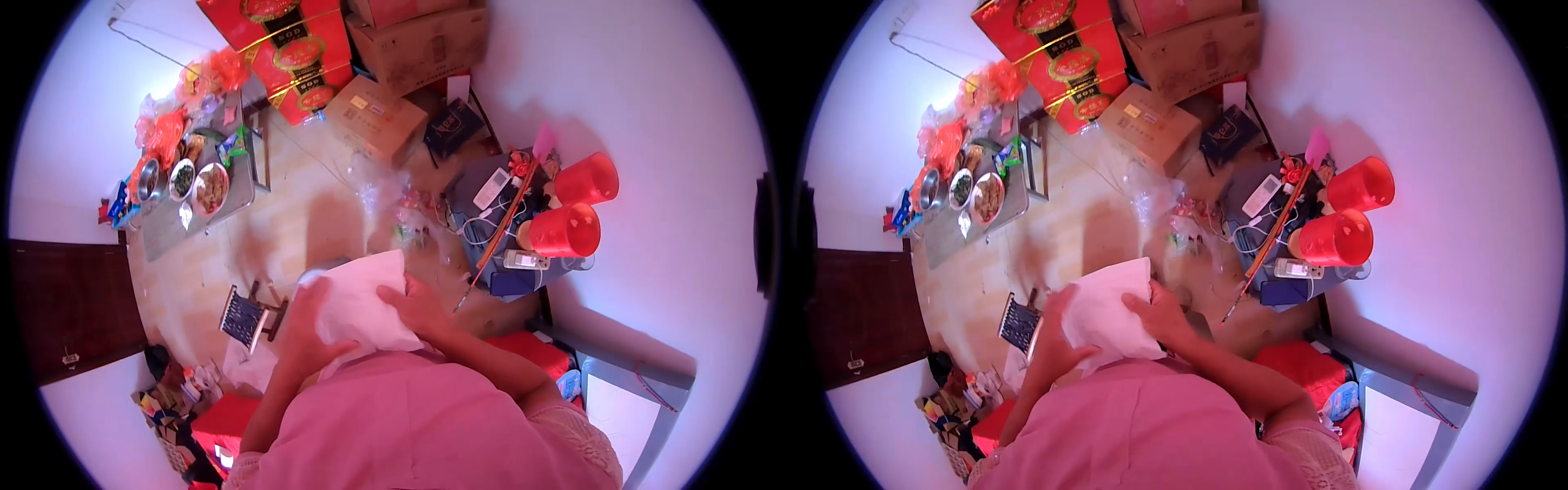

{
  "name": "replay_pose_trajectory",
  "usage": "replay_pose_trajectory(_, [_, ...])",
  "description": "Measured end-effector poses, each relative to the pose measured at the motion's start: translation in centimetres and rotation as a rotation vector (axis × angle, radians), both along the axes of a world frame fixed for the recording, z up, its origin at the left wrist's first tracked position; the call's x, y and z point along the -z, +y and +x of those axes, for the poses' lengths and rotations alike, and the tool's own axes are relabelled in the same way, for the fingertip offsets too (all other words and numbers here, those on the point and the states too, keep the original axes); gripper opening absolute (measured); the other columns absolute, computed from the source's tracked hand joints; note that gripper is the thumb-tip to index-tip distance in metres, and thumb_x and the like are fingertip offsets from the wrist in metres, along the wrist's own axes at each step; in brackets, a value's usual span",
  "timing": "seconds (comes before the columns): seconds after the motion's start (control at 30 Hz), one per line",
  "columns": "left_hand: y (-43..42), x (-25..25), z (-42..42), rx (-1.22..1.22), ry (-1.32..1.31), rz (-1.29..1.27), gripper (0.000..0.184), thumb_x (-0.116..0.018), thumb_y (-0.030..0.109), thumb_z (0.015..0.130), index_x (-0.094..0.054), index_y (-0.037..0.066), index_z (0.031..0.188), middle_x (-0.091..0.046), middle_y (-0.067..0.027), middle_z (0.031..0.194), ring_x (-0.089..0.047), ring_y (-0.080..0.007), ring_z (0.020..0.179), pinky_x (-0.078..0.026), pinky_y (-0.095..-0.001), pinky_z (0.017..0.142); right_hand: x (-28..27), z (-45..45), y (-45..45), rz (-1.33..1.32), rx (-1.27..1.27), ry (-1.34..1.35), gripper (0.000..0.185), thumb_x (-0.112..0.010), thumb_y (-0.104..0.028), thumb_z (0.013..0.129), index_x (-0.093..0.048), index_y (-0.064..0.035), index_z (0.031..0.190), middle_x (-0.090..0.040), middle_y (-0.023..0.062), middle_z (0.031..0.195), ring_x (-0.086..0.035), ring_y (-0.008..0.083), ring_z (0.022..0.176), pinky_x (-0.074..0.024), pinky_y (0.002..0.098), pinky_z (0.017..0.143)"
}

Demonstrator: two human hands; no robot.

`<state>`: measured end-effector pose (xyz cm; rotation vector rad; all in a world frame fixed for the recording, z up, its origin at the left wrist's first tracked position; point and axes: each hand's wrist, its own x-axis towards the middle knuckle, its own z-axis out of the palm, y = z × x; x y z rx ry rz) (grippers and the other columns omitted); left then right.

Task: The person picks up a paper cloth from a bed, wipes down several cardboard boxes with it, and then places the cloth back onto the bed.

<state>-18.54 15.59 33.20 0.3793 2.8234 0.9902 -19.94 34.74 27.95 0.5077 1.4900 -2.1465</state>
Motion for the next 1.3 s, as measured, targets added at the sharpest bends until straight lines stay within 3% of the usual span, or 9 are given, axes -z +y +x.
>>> replay_pose_trajectory(0.07, [1.9,0.0,-1.8,0.317,0.016,-0.083,0.089,-0.074,0.033,0.054,-0.029,0.0,0.124,-0.038,-0.016,0.123,-0.033,-0.0316,0.115,-0.023,-0.0398,0.099,0.6,-0.8,-0.3,-0.049,0.009,0.045,0.029,-0.058,-0.014,0.078,-0.05,0.0015,0.102,-0.057,0.006,0.092,-0.053,0.0102,0.079,-0.0446,0.0253,0.068])
replay_pose_trajectory(0.2, [3.0,0.4,-4.3,0.168,-0.449,-0.092,0.063,-0.063,0.024,0.067,-0.035,0.012,0.122,-0.056,-0.0165,0.099,-0.054,-0.0338,0.085,-0.042,-0.0425,0.074,-0.8,-3.1,0.1,0.061,-0.017,0.091,0.031,-0.058,-0.014,0.077,-0.048,0.0007,0.102,-0.056,0.0066,0.092,-0.053,0.0113,0.081,-0.0443,0.026,0.069])
replay_pose_trajectory(0.23, [2.4,2.6,-4.1,0.174,-0.231,-0.003,0.046,-0.054,0.015,0.072,-0.043,0.013,0.116,-0.058,-0.0168,0.087,-0.056,-0.0355,0.073,-0.043,-0.0443,0.063,-0.5,-3.5,0.0,-0.008,0.011,0.093,0.032,-0.058,-0.014,0.076,-0.048,0.0006,0.103,-0.056,0.0068,0.091,-0.053,0.0116,0.081,-0.0443,0.0261,0.07])
replay_pose_trajectory(0.5, [-3.2,5.4,-13.7,0.362,-0.113,-0.092,0.022,-0.051,0.006,0.068,-0.054,0.005,0.091,-0.057,-0.0137,0.074,-0.053,-0.0325,0.07,-0.041,-0.0418,0.064,2.1,-9.6,-4.0,-0.033,0.206,0.099,0.054,-0.064,-0.013,0.07,-0.038,0.0003,0.116,-0.05,0.0113,0.106,-0.051,0.0181,0.095,-0.0414,0.0287,0.08])
replay_pose_trajectory(0.6, [-6.9,6.7,-18.8,0.409,-0.081,-0.213,0.017,-0.051,0.005,0.067,-0.054,0.003,0.084,-0.055,-0.0135,0.069,-0.052,-0.0322,0.067,-0.04,-0.041,0.064,1.2,-13.9,-5.7,0.581,0.083,0.552,0.068,-0.068,-0.013,0.064,-0.034,-0.0004,0.121,-0.042,0.0164,0.116,-0.044,0.0279,0.107,-0.0362,0.0341,0.089])
replay_pose_trajectory(0.73, [-9.4,7.2,-24.3,0.478,-0.198,-0.326,0.014,-0.052,0.003,0.065,-0.053,0.002,0.079,-0.055,-0.0154,0.071,-0.051,-0.0337,0.068,-0.039,-0.0415,0.066,1.2,-19.7,-9.4,0.72,-0.289,0.815,0.078,-0.073,-0.024,0.058,-0.034,-0.0017,0.122,-0.036,0.0172,0.122,-0.037,0.0318,0.112,-0.0301,0.0387,0.094])
replay_pose_trajectory(0.97, [-10.5,6.3,-31.0,0.57,-0.174,-0.218,0.017,-0.054,0.006,0.067,-0.053,0.003,0.083,-0.056,-0.0137,0.073,-0.053,-0.0334,0.073,-0.04,-0.0402,0.069,4.3,-25.3,-13.9,0.742,-0.719,0.414,0.035,-0.058,-0.02,0.072,-0.046,-0.0046,0.101,-0.057,0.0159,0.085,-0.056,0.0318,0.08,-0.045,0.0404,0.066])
replay_pose_trajectory(1.07, [-10.7,5.9,-32.3,0.522,-0.21,-0.169,0.017,-0.054,0.006,0.069,-0.053,0.005,0.086,-0.057,-0.0128,0.075,-0.054,-0.034,0.075,-0.041,-0.0404,0.068,5.2,-25.1,-13.6,0.792,-0.563,0.563,0.021,-0.051,-0.017,0.076,-0.047,-0.0047,0.092,-0.057,0.0144,0.071,-0.056,0.0336,0.063,-0.044,0.0411,0.053])
replay_pose_trajectory(1.3, [-10.7,8.0,-31.8,0.337,-0.399,-0.139,0.018,-0.053,0.006,0.072,-0.051,0.004,0.09,-0.056,-0.0179,0.07,-0.056,-0.0358,0.066,-0.043,-0.0406,0.057,5.8,-26.2,-11.8,0.812,-0.449,0.445,0.029,-0.053,-0.017,0.075,-0.052,-0.0095,0.103,-0.059,0.0125,0.087,-0.057,0.0303,0.076,-0.046,0.0372,0.065])
